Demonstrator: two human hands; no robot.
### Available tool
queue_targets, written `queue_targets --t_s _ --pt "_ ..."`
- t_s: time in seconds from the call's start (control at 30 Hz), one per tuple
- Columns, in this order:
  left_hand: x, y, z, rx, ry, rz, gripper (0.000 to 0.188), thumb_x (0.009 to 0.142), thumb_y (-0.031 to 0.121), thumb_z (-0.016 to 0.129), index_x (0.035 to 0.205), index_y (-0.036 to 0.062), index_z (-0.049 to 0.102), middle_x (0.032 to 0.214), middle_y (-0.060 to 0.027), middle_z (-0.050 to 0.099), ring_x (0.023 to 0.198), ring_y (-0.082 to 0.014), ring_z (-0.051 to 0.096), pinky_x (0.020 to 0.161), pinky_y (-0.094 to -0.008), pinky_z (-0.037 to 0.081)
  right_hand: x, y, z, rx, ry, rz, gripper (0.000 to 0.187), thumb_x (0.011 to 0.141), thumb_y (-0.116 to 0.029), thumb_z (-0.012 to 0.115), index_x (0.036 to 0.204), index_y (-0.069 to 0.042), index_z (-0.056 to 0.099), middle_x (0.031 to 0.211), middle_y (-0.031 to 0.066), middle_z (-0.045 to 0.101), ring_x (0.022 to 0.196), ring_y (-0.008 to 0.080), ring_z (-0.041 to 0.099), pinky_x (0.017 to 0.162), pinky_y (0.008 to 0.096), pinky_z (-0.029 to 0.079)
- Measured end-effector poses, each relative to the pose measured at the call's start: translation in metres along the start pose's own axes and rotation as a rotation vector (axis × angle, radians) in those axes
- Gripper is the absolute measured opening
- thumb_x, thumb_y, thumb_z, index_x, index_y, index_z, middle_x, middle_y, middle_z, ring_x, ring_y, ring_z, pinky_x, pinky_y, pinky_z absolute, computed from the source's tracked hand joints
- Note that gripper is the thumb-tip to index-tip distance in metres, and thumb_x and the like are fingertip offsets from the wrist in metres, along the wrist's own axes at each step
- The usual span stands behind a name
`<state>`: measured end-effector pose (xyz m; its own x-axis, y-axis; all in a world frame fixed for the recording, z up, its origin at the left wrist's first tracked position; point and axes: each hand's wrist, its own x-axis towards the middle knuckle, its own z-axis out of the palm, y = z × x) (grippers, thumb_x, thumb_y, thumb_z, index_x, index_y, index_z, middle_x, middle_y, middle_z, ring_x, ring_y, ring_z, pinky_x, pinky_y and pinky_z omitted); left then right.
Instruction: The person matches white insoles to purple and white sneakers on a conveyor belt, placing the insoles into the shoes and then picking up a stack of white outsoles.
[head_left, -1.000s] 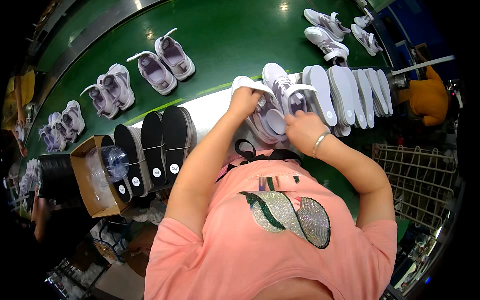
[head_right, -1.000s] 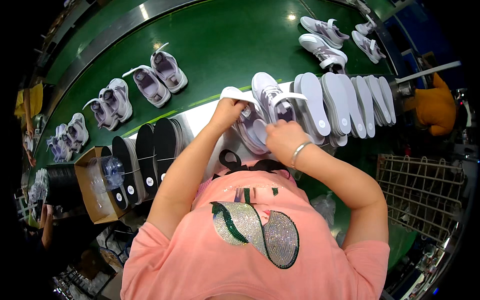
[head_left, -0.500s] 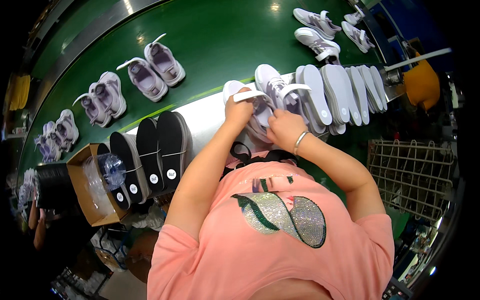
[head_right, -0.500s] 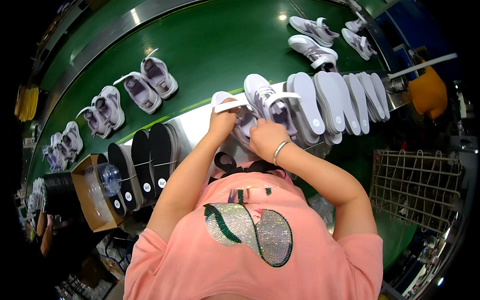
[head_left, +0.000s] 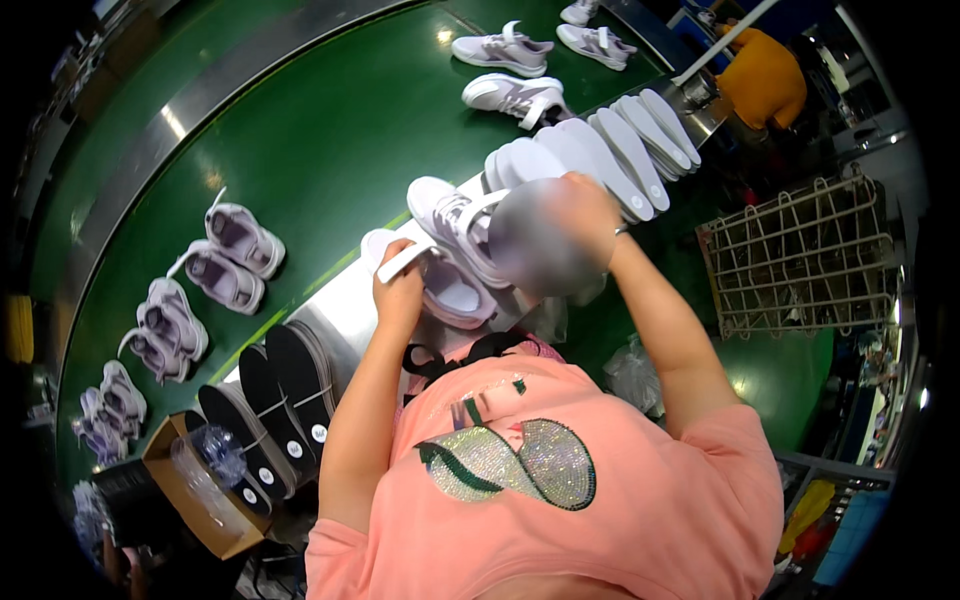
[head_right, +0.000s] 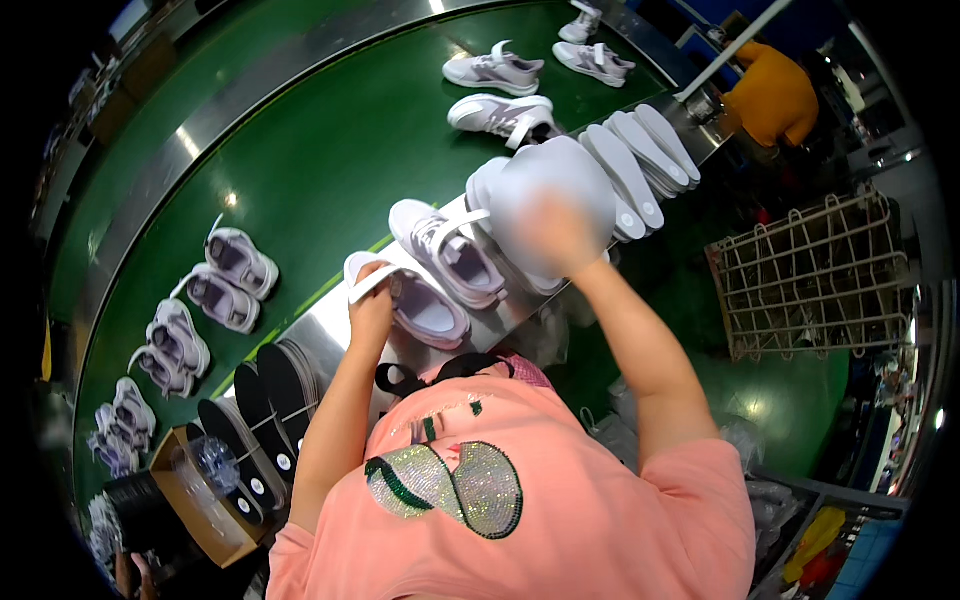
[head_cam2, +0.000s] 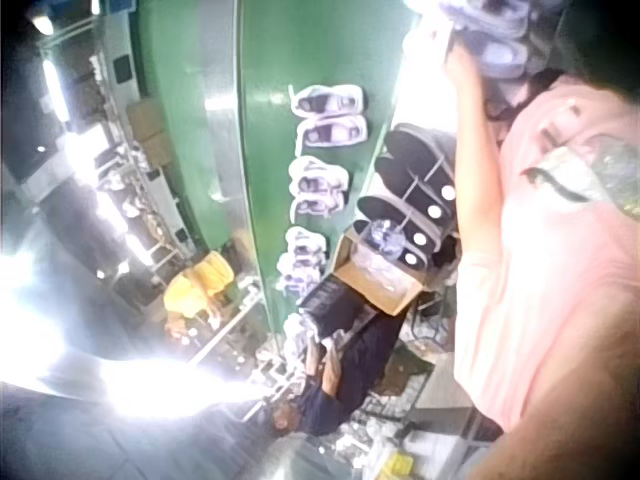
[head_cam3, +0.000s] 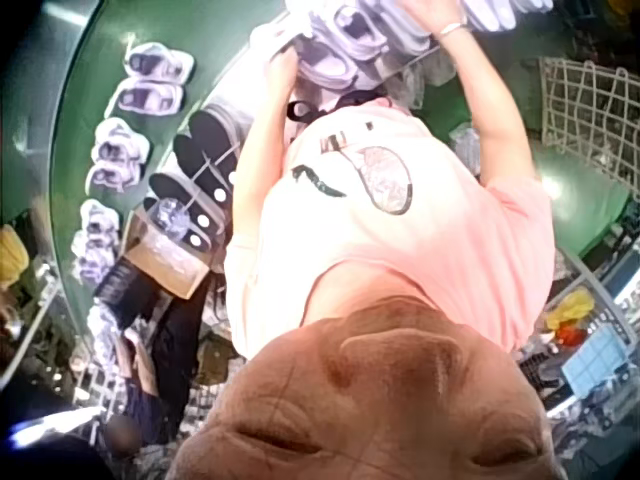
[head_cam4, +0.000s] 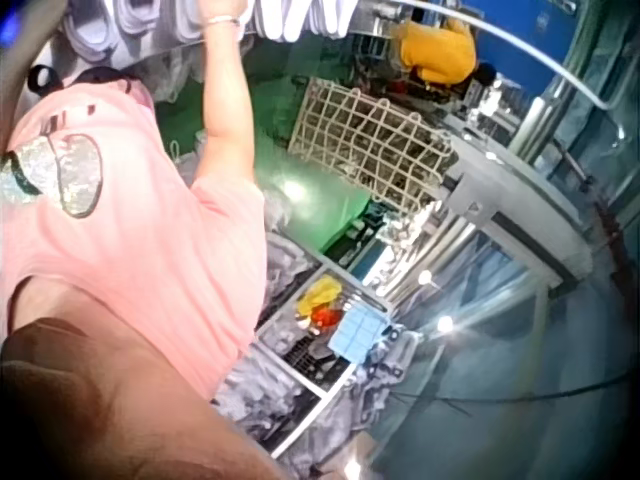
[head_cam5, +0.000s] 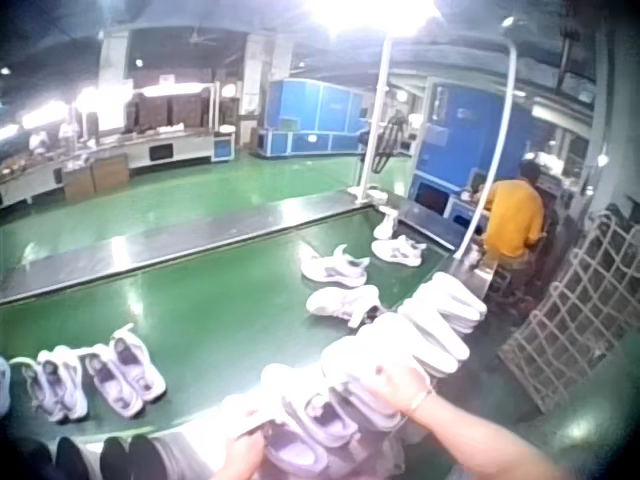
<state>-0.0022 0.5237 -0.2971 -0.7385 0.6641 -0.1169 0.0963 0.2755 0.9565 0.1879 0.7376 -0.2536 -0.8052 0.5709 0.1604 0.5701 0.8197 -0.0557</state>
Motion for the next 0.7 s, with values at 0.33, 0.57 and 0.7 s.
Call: queue_targets --t_s 0.33,0.57,0.7 --pt "-0.021 0.002 -0.002 0.322 -0.021 0.143 0.049 0.074 0.021 0.06 0.113 -0.0036 0.045 0.116 -0.0229 0.043 0.105 -0.0353 0.042 0.091 -0.0381 0.032 0.017 -0.008 0.008 -0.058 -0.006 -0.169 0.023 0.075 -0.019 0.051 0.093 -0.003 0.055 0.09 0.0137 0.054 0.084 0.028 0.053 0.075 0.0392 0.041" --pt "-0.015 -0.005 0.015 0.434 -0.003 0.101 0.042 0.072 0.013 0.054 0.11 -0.0021 0.046 0.112 -0.0235 0.043 0.107 -0.0384 0.036 0.093 -0.0435 0.024 0.109 0.081 -0.015 -0.07 -0.123 0.088 0.025 0.071 -0.018 0.054 0.095 -0.01 0.055 0.097 0.0065 0.056 0.092 0.0236 0.052 0.079 0.0388 0.041" --pt "0.002 -0.016 0.019 0.432 0.071 0.178 0.027 0.074 0.01 0.05 0.098 -0.0027 0.053 0.102 -0.0218 0.048 0.097 -0.0354 0.043 0.087 -0.0412 0.032 0.166 0.108 0.003 -0.164 -0.373 0.038 0.041 0.07 -0.023 0.057 0.11 -0.014 0.051 0.11 0.0034 0.051 0.105 0.0211 0.045 0.085 0.041 0.037"
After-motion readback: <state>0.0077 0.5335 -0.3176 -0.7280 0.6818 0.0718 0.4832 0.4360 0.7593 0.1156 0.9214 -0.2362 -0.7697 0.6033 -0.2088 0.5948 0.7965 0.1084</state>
